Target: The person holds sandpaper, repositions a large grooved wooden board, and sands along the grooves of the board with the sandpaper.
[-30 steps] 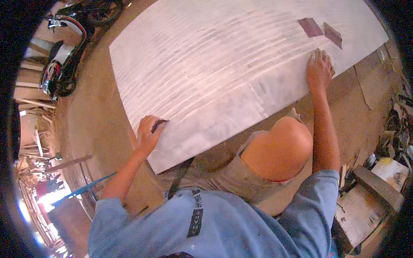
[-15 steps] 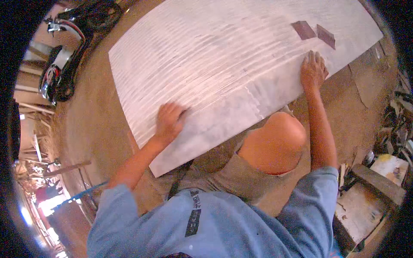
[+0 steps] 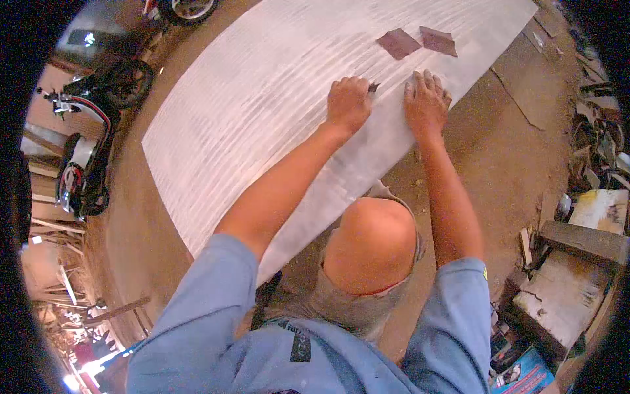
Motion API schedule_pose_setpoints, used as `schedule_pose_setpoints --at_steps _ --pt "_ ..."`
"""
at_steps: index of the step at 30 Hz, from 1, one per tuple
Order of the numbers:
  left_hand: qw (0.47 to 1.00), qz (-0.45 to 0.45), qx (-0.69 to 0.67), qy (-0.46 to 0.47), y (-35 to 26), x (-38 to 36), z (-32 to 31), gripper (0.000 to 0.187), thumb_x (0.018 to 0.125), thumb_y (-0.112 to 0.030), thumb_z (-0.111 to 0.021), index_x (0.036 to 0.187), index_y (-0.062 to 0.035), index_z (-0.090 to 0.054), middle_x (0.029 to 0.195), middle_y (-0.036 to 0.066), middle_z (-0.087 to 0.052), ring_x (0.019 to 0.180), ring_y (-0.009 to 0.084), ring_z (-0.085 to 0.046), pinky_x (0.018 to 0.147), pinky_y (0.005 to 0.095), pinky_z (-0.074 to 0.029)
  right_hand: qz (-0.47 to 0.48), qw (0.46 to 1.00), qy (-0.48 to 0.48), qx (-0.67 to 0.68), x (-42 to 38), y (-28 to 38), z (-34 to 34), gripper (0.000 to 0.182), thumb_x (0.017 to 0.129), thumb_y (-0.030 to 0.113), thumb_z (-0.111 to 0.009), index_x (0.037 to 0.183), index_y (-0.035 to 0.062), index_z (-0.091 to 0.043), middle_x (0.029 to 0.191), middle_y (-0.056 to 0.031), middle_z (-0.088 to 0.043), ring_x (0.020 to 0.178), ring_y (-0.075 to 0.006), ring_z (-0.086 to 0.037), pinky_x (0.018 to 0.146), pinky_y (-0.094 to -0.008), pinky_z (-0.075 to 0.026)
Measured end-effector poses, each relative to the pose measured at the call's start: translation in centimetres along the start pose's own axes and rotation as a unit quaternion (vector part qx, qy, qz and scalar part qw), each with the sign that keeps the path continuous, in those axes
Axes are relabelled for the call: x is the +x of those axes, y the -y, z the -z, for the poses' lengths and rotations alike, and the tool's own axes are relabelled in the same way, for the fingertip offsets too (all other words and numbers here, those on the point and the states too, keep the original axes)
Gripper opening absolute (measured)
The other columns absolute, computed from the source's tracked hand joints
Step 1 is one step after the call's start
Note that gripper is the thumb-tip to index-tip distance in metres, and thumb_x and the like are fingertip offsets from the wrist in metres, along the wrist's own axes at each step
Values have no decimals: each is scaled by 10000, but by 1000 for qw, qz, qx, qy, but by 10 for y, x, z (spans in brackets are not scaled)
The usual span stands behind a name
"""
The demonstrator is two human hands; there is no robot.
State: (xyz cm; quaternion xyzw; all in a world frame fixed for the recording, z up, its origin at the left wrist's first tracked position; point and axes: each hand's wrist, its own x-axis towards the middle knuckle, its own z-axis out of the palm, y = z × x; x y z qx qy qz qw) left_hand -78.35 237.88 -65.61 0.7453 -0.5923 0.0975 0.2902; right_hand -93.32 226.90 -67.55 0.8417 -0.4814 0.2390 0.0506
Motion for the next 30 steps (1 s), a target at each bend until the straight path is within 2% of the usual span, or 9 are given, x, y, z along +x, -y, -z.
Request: schedule_pose_setpoints --at_steps 2,4,8,11,15,17,21,25,30 --pt "998 -9 16 60 20 -37 30 101 841 -137 -579 833 -62 -646 856 139 -643 884 326 -614 824 453 -442 -5 1000 4 4 -5 -1 -1 447 959 366 -505 1363 178 -543 1450 -69 -498 1371 -254 -415 1124 -447 -284" --pt "995 6 10 98 48 -107 84 108 863 -191 -624 862 -91 -664 850 111 -644 858 310 -609 803 449 -434 -5 1000 0 -2 -4 -1 -7 444 955 373 -499 1348 173 -554 1451 -67 -497 1367 -248 -420 1122 -498 -282" --pt "988 97 16 122 58 -198 184 95 799 -86 -707 892 -84 -686 814 77 -625 800 266 -594 738 393 -425 -9 1000 -2 -20 -8 4 -4 446 957 370 -501 1347 160 -554 1446 -76 -500 1361 -257 -427 1113 -502 -290" --pt "996 37 -12 83 54 -162 145 77 822 -126 -689 872 -70 -672 811 119 -632 785 314 -585 739 424 -424 18 998 -18 -62 -7 5 -1 435 959 355 -505 1334 142 -561 1433 -91 -511 1349 -270 -440 1100 -512 -301" --pt "996 -68 -58 -9 21 -22 11 127 852 -197 -634 820 -76 -612 802 144 -601 787 343 -576 730 464 -427 13 1000 -26 -9 -4 3 3 427 946 331 -526 1322 131 -567 1425 -102 -517 1331 -284 -455 1087 -525 -311" --pt "997 -63 -36 -41 -3 39 -39 112 809 -182 -624 819 -71 -626 824 146 -618 835 341 -601 760 465 -444 9 1000 -26 2 -4 0 4 430 940 329 -535 1319 131 -569 1423 -100 -520 1329 -285 -456 1087 -526 -310" --pt "998 -55 19 -15 -12 43 -37 114 779 -179 -632 803 -68 -630 833 133 -627 854 317 -614 782 462 -452 4 1000 -21 19 1 -2 2 442 926 338 -552 1321 141 -573 1422 -93 -522 1331 -279 -455 1096 -520 -298" --pt "997 -51 -4 55 42 -90 80 117 832 -200 -650 871 -90 -658 834 103 -630 820 297 -589 743 442 -417 19 1000 -4 18 -5 -3 -1 441 935 341 -541 1335 156 -566 1429 -84 -517 1350 -269 -439 1111 -514 -280" --pt "986 86 70 120 89 -291 256 111 766 -82 -728 862 -88 -673 778 70 -601 775 267 -590 705 401 -411 19 999 -6 -36 -3 3 -4 455 959 342 -498 1376 163 -530 1452 -87 -496 1363 -275 -426 1118 -508 -285"
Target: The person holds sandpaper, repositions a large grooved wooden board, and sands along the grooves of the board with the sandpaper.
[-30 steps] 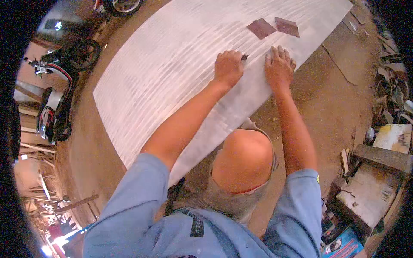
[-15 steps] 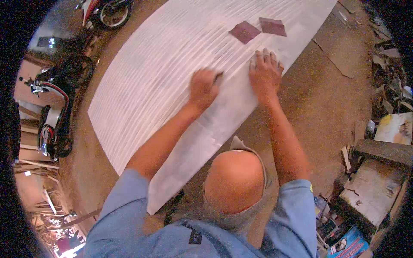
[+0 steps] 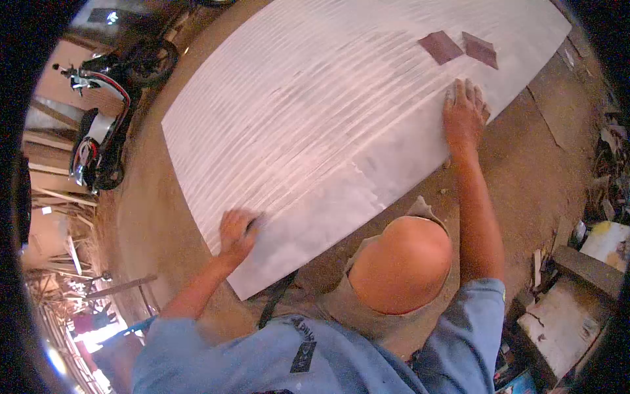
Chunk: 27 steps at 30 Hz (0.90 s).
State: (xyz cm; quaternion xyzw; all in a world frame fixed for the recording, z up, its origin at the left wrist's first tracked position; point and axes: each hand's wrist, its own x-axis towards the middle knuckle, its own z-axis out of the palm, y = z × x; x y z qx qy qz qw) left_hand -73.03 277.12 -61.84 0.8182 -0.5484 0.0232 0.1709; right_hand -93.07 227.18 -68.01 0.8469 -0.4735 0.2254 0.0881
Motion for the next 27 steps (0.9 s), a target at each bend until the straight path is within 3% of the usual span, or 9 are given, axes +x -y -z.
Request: schedule_pose_setpoints --at_steps 4,8,11,16,18,21,22,24,27 --pt "999 7 -12 -36 -2 7 -18 113 753 -66 -726 850 -87 -671 778 76 -601 776 275 -590 712 406 -415 3 999 24 -34 2 2 0 473 969 362 -468 1400 170 -511 1472 -82 -475 1358 -279 -432 1095 -500 -327" --pt "983 -87 -75 -140 -77 163 -113 94 782 -104 -614 865 -74 -646 833 135 -577 863 335 -566 807 477 -436 21 997 71 -21 4 -2 0 471 1002 395 -418 1419 189 -493 1491 -55 -450 1374 -282 -409 1118 -457 -311" --pt "992 -39 -56 -105 -129 224 -116 102 816 -120 -573 855 -58 -644 899 138 -622 929 302 -588 877 463 -420 40 999 35 -5 6 -11 -7 476 998 408 -417 1414 193 -502 1488 -58 -453 1368 -277 -416 1111 -451 -319" --pt "995 -69 8 -76 -29 75 -65 139 847 -175 -629 951 -97 -678 865 97 -611 920 283 -581 873 477 -417 28 999 40 9 7 -2 0 448 996 374 -450 1379 157 -538 1443 -79 -507 1341 -274 -451 1089 -467 -347" --pt "1000 15 -12 9 24 -27 -15 124 878 -189 -653 944 -88 -680 854 101 -595 864 267 -570 858 455 -447 46 998 32 -4 9 -11 -10 452 1000 376 -443 1383 153 -532 1451 -86 -499 1347 -271 -445 1080 -484 -354" --pt "994 93 -16 -50 109 -190 33 100 805 -123 -685 890 -69 -675 846 84 -611 812 270 -574 760 416 -442 69 997 34 -20 12 -23 -27 464 1011 390 -416 1398 154 -515 1460 -86 -489 1353 -274 -437 1081 -504 -348" --pt "990 139 33 8 116 -214 68 111 813 -120 -677 909 -65 -677 866 85 -619 838 275 -585 781 413 -446 25 997 55 -37 9 -10 -14 479 1018 409 -387 1406 153 -504 1466 -87 -480 1355 -284 -432 1091 -513 -339" --pt "977 184 85 66 109 -209 104 123 820 -118 -669 929 -61 -679 885 86 -628 863 281 -596 801 410 -451 34 998 51 -29 13 -9 -17 489 1017 420 -384 1409 152 -500 1471 -88 -474 1356 -287 -429 1093 -513 -336" --pt "993 105 53 -33 92 -151 61 127 829 -135 -673 928 -57 -671 884 78 -625 872 273 -598 788 406 -441 52 997 54 -17 8 -17 -19 502 1014 434 -383 1412 150 -497 1475 -95 -467 1356 -292 -428 1093 -513 -335"
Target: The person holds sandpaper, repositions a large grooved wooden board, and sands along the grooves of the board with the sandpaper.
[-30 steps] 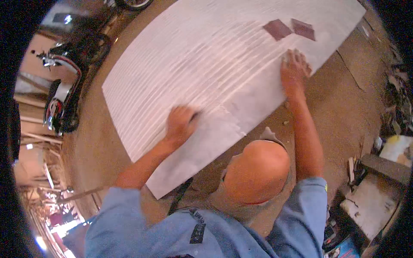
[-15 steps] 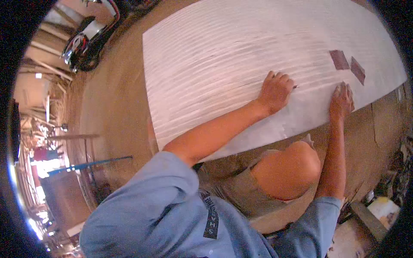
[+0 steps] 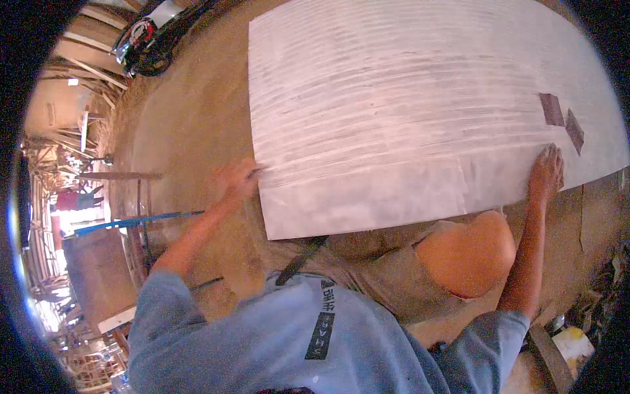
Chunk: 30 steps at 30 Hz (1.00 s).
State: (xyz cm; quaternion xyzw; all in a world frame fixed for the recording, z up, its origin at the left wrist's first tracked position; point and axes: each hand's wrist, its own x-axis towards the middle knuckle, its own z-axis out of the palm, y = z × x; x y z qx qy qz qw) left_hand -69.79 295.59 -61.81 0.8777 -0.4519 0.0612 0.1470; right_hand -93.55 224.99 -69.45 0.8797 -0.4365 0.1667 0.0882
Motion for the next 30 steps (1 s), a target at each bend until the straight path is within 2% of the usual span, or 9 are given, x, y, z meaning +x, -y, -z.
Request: schedule_pose_setpoints --at_steps 1,5,12,15,17,18,22,25,30 --pt "998 -52 -23 -4 -7 20 -29 125 825 -137 -681 921 -57 -668 878 75 -621 861 270 -594 774 407 -437 7 1000 0 13 3 -2 -1 505 1012 437 -385 1412 149 -498 1475 -101 -465 1355 -295 -430 1092 -513 -336" --pt "994 -46 -102 -1 -89 114 -67 119 792 -107 -713 895 -65 -671 870 110 -635 844 296 -596 780 414 -454 46 998 -51 17 0 -10 -9 504 1013 424 -385 1422 146 -485 1467 -111 -472 1356 -297 -429 1085 -521 -333" --pt "973 -151 -153 -84 -260 296 -169 115 823 -158 -592 863 -60 -636 885 132 -605 900 304 -578 812 442 -438 -4 1000 -19 23 -2 7 15 479 1011 410 -391 1392 144 -508 1460 -107 -477 1356 -308 -426 1073 -540 -340" --pt "980 -153 -101 -74 -234 268 -155 88 818 -143 -614 858 -71 -646 875 122 -604 903 301 -575 821 446 -441 -19 1000 -3 23 -1 10 20 477 1007 409 -404 1395 151 -507 1466 -103 -471 1356 -301 -427 1076 -530 -341" --pt "985 -136 -103 -14 -161 199 -125 166 916 -188 -571 872 -48 -648 894 124 -606 922 289 -577 895 442 -440 -16 999 -17 31 -1 11 20 474 1004 405 -413 1394 154 -509 1463 -101 -475 1353 -300 -431 1076 -525 -342" --pt "991 -110 -70 8 -127 158 -101 163 912 -203 -602 856 -62 -662 838 115 -600 865 291 -579 853 438 -451 -14 999 -27 38 -3 11 17 470 1001 401 -422 1393 157 -510 1460 -100 -479 1350 -299 -434 1076 -521 -343" --pt "998 -53 -14 43 -16 44 -33 135 767 -119 -715 891 -77 -684 810 70 -617 833 252 -592 741 388 -439 -1 999 -47 -4 -2 2 -3 467 999 395 -431 1385 147 -518 1456 -104 -483 1342 -298 -444 1071 -512 -353" --pt "995 -63 -57 49 -30 61 -29 141 760 -81 -716 893 -64 -670 830 82 -620 841 257 -594 725 375 -433 -8 999 -41 -2 -4 8 8 458 994 384 -443 1374 142 -527 1453 -108 -486 1333 -303 -454 1072 -506 -353" --pt "982 -117 -143 -22 -172 205 -115 80 814 -90 -678 878 -60 -641 845 99 -591 847 283 -567 779 418 -429 -42 998 29 -32 -8 19 24 495 1005 399 -409 1437 163 -461 1504 -94 -425 1393 -290 -379 1129 -469 -294"
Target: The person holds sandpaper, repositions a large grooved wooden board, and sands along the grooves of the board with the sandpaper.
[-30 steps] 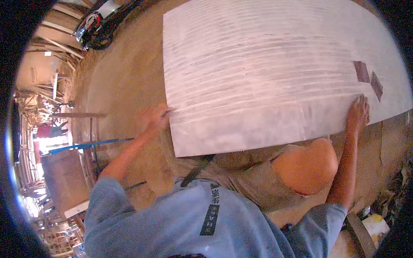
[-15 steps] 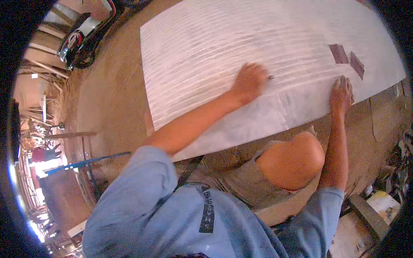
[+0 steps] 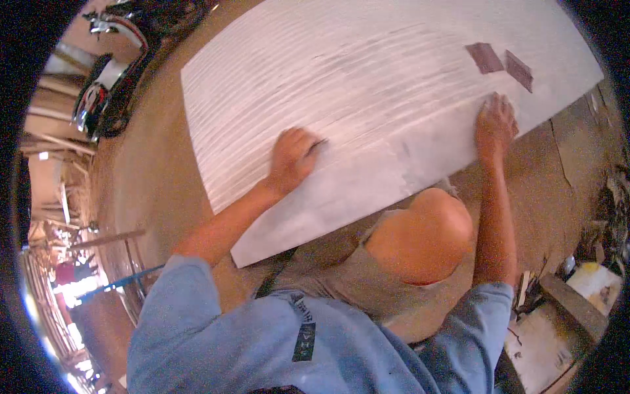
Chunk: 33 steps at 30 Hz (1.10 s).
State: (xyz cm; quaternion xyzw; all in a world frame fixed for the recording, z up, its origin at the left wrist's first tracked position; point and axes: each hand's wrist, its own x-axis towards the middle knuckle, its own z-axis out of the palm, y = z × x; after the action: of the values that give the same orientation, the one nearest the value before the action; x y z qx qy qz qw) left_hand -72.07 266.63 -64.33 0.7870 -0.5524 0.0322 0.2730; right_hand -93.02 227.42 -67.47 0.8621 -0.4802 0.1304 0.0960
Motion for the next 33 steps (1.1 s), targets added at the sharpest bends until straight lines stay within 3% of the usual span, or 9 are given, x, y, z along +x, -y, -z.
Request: schedule_pose_setpoints --at_steps 6,10,16,19,23,25,27,29,33 --pt "994 -76 -17 -70 -79 192 -134 78 808 -134 -596 803 -64 -631 845 138 -626 884 318 -608 781 454 -445 -23 999 -15 25 0 4 11 489 995 387 -427 1430 168 -473 1498 -74 -437 1391 -270 -387 1121 -469 -302" --pt "996 -49 7 -75 -109 229 -152 113 805 -125 -564 803 -53 -652 822 144 -632 884 325 -616 797 456 -455 -24 998 -30 53 1 3 12 456 981 347 -464 1392 158 -519 1479 -84 -462 1366 -274 -418 1108 -476 -312" --pt "998 -54 4 15 -9 44 -24 109 788 -134 -646 890 -105 -671 884 105 -609 922 289 -579 822 452 -432 1 995 -39 96 3 -2 1 430 972 352 -481 1338 143 -565 1428 -96 -515 1329 -303 -459 1068 -508 -356" --pt "986 72 108 107 56 -113 73 149 777 -178 -721 913 -123 -695 892 81 -640 916 276 -593 897 451 -428 28 995 -68 63 6 -8 -13 434 985 359 -462 1352 146 -554 1439 -96 -505 1330 -306 -457 1059 -514 -362" --pt "994 52 88 23 94 -221 145 137 767 -47 -709 891 -77 -659 854 65 -627 823 261 -587 777 380 -420 26 998 -52 37 6 0 -7 436 993 347 -446 1364 138 -539 1446 -102 -498 1330 -318 -455 1065 -508 -361" --pt "992 69 92 46 75 -187 142 127 775 -40 -704 888 -61 -651 877 63 -639 832 260 -588 761 376 -411 15 998 -49 27 5 -4 -12 441 994 342 -444 1370 127 -532 1446 -105 -497 1329 -321 -455 1067 -504 -361" --pt "996 51 66 29 60 -140 106 119 783 -48 -700 889 -56 -648 869 68 -632 832 263 -586 758 377 -410 111 990 -80 19 7 -22 -28 453 997 331 -438 1376 97 -517 1445 -120 -495 1329 -322 -453 1080 -491 -353" --pt "998 47 31 19 31 -78 61 98 809 -84 -692 892 -55 -650 866 92 -629 848 279 -587 777 394 -416 9 997 -39 66 1 2 1 454 995 315 -442 1383 89 -508 1447 -136 -488 1328 -325 -453 1100 -488 -331" --pt "1000 -18 -15 -21 -32 67 -38 73 794 -83 -677 846 -61 -631 847 95 -612 860 282 -590 778 401 -418 -7 997 -64 35 -2 5 3 453 984 349 -465 1376 132 -529 1450 -110 -494 1344 -309 -442 1103 -508 -315"
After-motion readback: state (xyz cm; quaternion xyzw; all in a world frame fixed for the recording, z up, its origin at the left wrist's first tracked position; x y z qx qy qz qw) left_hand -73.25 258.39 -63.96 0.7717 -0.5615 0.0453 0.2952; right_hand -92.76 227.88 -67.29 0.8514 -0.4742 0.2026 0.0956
